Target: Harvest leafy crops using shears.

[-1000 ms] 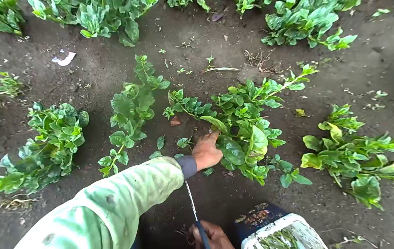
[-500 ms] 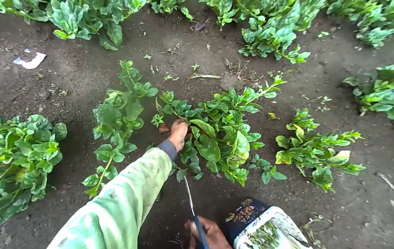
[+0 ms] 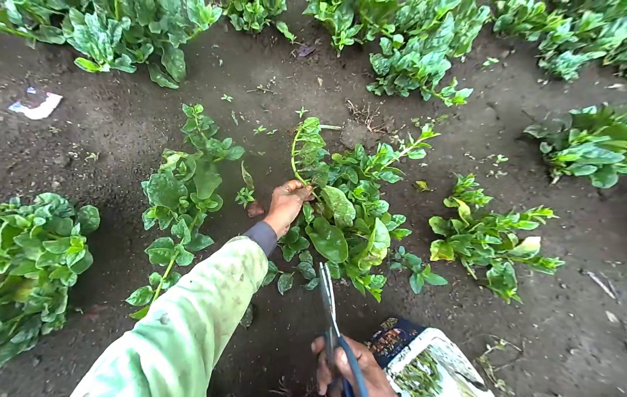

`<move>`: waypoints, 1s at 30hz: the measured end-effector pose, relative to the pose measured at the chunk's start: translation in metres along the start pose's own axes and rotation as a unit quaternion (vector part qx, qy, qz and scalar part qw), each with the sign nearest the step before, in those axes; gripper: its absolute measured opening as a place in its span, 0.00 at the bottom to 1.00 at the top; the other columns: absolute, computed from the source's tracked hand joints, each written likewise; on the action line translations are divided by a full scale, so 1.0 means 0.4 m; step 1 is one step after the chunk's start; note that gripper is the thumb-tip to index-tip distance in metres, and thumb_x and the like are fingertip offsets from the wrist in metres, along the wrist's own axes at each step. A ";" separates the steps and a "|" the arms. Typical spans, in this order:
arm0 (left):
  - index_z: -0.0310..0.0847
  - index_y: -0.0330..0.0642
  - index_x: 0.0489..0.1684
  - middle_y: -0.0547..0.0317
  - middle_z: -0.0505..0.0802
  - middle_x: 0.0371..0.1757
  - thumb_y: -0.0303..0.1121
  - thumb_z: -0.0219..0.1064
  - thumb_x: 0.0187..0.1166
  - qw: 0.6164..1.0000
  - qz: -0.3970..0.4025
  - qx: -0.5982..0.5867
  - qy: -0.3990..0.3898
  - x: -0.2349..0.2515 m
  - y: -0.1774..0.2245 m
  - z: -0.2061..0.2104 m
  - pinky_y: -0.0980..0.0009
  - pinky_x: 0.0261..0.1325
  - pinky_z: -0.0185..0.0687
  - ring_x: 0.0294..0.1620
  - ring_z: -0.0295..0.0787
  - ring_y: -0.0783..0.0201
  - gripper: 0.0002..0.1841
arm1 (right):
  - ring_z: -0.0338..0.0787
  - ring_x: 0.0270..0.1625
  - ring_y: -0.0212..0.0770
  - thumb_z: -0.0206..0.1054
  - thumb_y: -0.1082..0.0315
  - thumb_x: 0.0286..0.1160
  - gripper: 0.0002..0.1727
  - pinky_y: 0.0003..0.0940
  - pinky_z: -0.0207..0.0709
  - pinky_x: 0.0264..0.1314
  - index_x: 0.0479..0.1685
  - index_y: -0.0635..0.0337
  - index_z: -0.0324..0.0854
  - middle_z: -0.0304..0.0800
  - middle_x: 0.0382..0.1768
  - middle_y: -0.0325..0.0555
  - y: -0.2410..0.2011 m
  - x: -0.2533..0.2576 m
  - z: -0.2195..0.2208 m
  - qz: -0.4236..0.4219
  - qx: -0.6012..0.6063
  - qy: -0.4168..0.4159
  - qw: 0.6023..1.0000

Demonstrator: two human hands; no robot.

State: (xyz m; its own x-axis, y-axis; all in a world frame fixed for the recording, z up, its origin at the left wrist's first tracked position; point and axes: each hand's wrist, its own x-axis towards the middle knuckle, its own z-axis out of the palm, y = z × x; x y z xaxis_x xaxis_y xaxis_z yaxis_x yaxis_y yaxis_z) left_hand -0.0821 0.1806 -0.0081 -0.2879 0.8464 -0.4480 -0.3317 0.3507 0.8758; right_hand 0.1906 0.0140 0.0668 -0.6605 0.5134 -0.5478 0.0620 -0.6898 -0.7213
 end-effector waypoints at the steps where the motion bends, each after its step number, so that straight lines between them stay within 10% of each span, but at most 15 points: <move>1: 0.85 0.37 0.54 0.52 0.93 0.45 0.35 0.65 0.87 1.000 0.008 0.006 -0.002 -0.002 0.004 0.003 0.61 0.54 0.86 0.44 0.90 0.62 0.10 | 0.90 0.27 0.33 0.64 0.43 0.83 0.28 0.25 0.80 0.21 0.59 0.60 0.86 0.93 0.31 0.43 -0.020 0.005 -0.001 -0.012 0.019 -0.006 1.000; 7: 0.85 0.36 0.50 0.53 0.93 0.43 0.31 0.63 0.87 0.989 0.110 0.093 -0.029 -0.032 0.018 0.035 0.64 0.53 0.87 0.43 0.90 0.63 0.08 | 0.91 0.23 0.37 0.62 0.29 0.73 0.40 0.29 0.82 0.14 0.56 0.61 0.84 0.88 0.27 0.45 -0.143 0.118 -0.038 0.029 0.149 -0.035 0.988; 13: 0.79 0.40 0.61 0.52 0.91 0.53 0.34 0.60 0.90 0.993 0.076 0.084 -0.031 -0.037 0.008 0.025 0.60 0.58 0.84 0.51 0.89 0.62 0.11 | 0.87 0.18 0.34 0.50 0.36 0.88 0.35 0.24 0.78 0.12 0.49 0.64 0.83 0.85 0.23 0.43 -0.206 0.212 -0.103 0.022 0.195 0.090 0.976; 19: 0.39 0.47 0.95 0.43 0.87 0.70 0.30 0.73 0.79 0.993 -0.047 0.107 -0.034 -0.014 -0.028 0.070 0.53 0.74 0.81 0.68 0.87 0.53 0.48 | 0.90 0.21 0.36 0.53 0.41 0.89 0.32 0.26 0.80 0.13 0.53 0.66 0.83 0.88 0.25 0.47 -0.160 0.202 -0.096 0.010 0.243 0.108 0.964; 30: 0.44 0.44 0.94 0.47 0.91 0.57 0.17 0.68 0.73 0.989 -0.090 0.121 0.012 0.004 -0.032 0.071 0.63 0.62 0.84 0.56 0.90 0.59 0.46 | 0.91 0.22 0.36 0.57 0.41 0.87 0.31 0.26 0.81 0.13 0.53 0.65 0.85 0.90 0.27 0.48 -0.136 0.192 -0.125 -0.004 0.258 0.092 0.962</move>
State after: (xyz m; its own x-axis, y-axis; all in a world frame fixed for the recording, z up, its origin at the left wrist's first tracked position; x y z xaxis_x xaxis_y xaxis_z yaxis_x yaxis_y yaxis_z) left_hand -0.0528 0.1890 -0.0150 -0.2663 0.7529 -0.6018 -0.1562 0.5824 0.7977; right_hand 0.1737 0.1163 0.0427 -0.5134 0.5692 -0.6422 -0.3541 -0.8222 -0.4456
